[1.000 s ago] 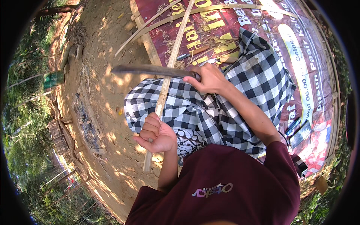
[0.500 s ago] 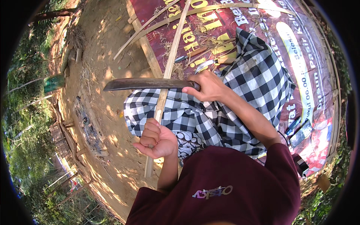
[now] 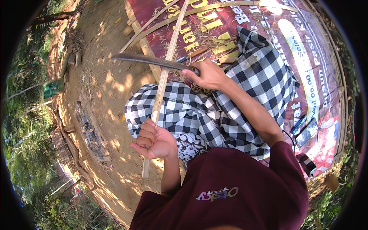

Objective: The person whittles and shaves down a thin strip of bamboo using a large blade, repeatedly scraping the surface to smooth it and thin it out.

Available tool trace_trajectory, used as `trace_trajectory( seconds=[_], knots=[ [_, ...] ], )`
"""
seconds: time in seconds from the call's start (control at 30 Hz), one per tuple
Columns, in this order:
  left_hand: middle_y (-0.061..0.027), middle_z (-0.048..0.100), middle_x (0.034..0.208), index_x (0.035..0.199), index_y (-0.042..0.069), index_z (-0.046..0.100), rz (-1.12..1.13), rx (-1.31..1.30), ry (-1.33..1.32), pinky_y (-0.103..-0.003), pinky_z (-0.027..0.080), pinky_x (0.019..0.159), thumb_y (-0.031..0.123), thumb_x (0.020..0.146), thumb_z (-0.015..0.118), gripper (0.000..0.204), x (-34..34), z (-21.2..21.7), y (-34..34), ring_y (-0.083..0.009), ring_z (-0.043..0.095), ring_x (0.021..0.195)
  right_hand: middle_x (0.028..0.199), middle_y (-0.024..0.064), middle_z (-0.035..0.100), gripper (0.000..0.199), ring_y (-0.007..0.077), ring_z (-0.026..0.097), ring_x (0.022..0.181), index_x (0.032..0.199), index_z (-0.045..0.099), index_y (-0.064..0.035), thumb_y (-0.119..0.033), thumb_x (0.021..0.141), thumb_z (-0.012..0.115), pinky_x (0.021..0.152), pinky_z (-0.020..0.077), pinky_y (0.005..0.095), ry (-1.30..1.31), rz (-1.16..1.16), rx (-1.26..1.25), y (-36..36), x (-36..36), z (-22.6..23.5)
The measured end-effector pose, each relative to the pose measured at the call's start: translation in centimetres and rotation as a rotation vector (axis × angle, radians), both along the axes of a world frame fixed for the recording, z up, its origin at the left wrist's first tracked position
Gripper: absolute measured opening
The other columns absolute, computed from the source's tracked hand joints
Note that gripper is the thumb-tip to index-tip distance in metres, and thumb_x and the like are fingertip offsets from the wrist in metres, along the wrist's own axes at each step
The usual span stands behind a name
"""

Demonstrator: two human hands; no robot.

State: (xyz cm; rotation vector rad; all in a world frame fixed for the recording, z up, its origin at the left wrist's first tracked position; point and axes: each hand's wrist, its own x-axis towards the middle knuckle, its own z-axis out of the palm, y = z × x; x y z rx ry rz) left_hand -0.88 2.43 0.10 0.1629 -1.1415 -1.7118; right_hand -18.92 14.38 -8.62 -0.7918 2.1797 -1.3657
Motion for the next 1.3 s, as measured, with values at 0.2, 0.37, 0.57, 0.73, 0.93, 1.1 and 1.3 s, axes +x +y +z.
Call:
trace_trajectory(
  seconds=[0.2, 0.37, 0.57, 0.73, 0.93, 1.1, 1.3],
  knots=[
    [0.0023, 0.016, 0.051, 0.053, 0.017, 0.021, -0.013, 0.001, -0.019, -0.032, 0.03, 0.067, 0.032, 0.103, 0.026, 0.053, -0.6, 0.2, -0.3, -0.0134, 0.02, 0.053, 0.052, 0.0167, 0.055, 0.054, 0.038, 0.058, 0.053, 0.08, 0.068, -0.0018, -0.055, 0.082, 0.06, 0.055, 0.0477, 0.0459, 0.329, 0.127, -0.106, -0.5, 1.7, -0.7],
    [0.0022, 0.015, 0.051, 0.053, 0.017, 0.022, 0.023, 0.101, -0.038, -0.031, 0.029, 0.066, 0.032, 0.103, 0.026, 0.052, -0.9, 0.2, -2.0, -0.0132, 0.02, 0.053, 0.055, 0.0184, 0.058, 0.069, 0.0386, 0.063, 0.06, 0.083, 0.071, -0.0042, -0.07, 0.081, 0.05, 0.058, 0.0518, 0.0472, 0.287, 0.118, 0.023, -1.2, 1.4, 0.0],
    [0.0019, 0.016, 0.05, 0.053, 0.017, 0.021, -0.018, -0.024, 0.01, -0.031, 0.027, 0.065, 0.032, 0.103, 0.025, 0.052, -0.7, -0.4, -0.7, -0.0129, 0.02, 0.053, 0.051, 0.0161, 0.054, 0.054, 0.0368, 0.059, 0.053, 0.08, 0.068, -0.0049, -0.058, 0.083, 0.057, 0.054, 0.048, 0.045, 0.375, 0.109, -0.05, -0.5, 3.0, 1.7],
    [0.0019, 0.017, 0.05, 0.053, 0.017, 0.021, -0.019, 0.005, -0.001, -0.031, 0.028, 0.066, 0.033, 0.103, 0.024, 0.052, -0.3, -0.8, -0.2, -0.0131, 0.02, 0.053, 0.05, 0.0175, 0.053, 0.053, 0.0382, 0.057, 0.052, 0.081, 0.068, -0.003, -0.055, 0.084, 0.057, 0.055, 0.047, 0.0457, 0.165, 0.0, -0.03, 0.1, 1.6, 0.0],
    [0.0024, 0.018, 0.049, 0.053, 0.017, 0.022, -0.032, -0.103, -0.017, -0.031, 0.029, 0.064, 0.034, 0.103, 0.021, 0.053, -0.8, 0.3, 1.2, -0.0132, 0.021, 0.052, 0.05, 0.0175, 0.053, 0.056, 0.0382, 0.056, 0.051, 0.086, 0.069, -0.002, -0.056, 0.086, 0.055, 0.055, 0.0465, 0.0459, 0.344, 0.078, -0.135, 0.8, 2.0, 0.7],
    [0.0024, 0.018, 0.049, 0.053, 0.017, 0.022, -0.05, -0.207, -0.036, -0.031, 0.03, 0.064, 0.034, 0.103, 0.021, 0.053, 0.0, -0.5, 1.8, -0.0129, 0.021, 0.051, 0.052, 0.0148, 0.057, 0.061, 0.0352, 0.06, 0.053, 0.078, 0.069, -0.004, -0.062, 0.086, 0.051, 0.055, 0.0495, 0.0445, 0.091, -0.115, 0.003, 0.7, -1.1, -0.1],
    [0.0028, 0.015, 0.051, 0.054, 0.018, 0.02, -0.054, -0.123, -0.005, -0.031, 0.031, 0.066, 0.033, 0.103, 0.022, 0.051, -0.4, -0.6, 2.5, -0.013, 0.019, 0.053, 0.051, 0.0155, 0.052, 0.051, 0.0363, 0.057, 0.053, 0.081, 0.068, -0.0046, -0.054, 0.085, 0.058, 0.052, 0.0447, 0.0437, 0.404, 0.096, -0.137, 1.2, 0.9, 0.6]
  ],
)
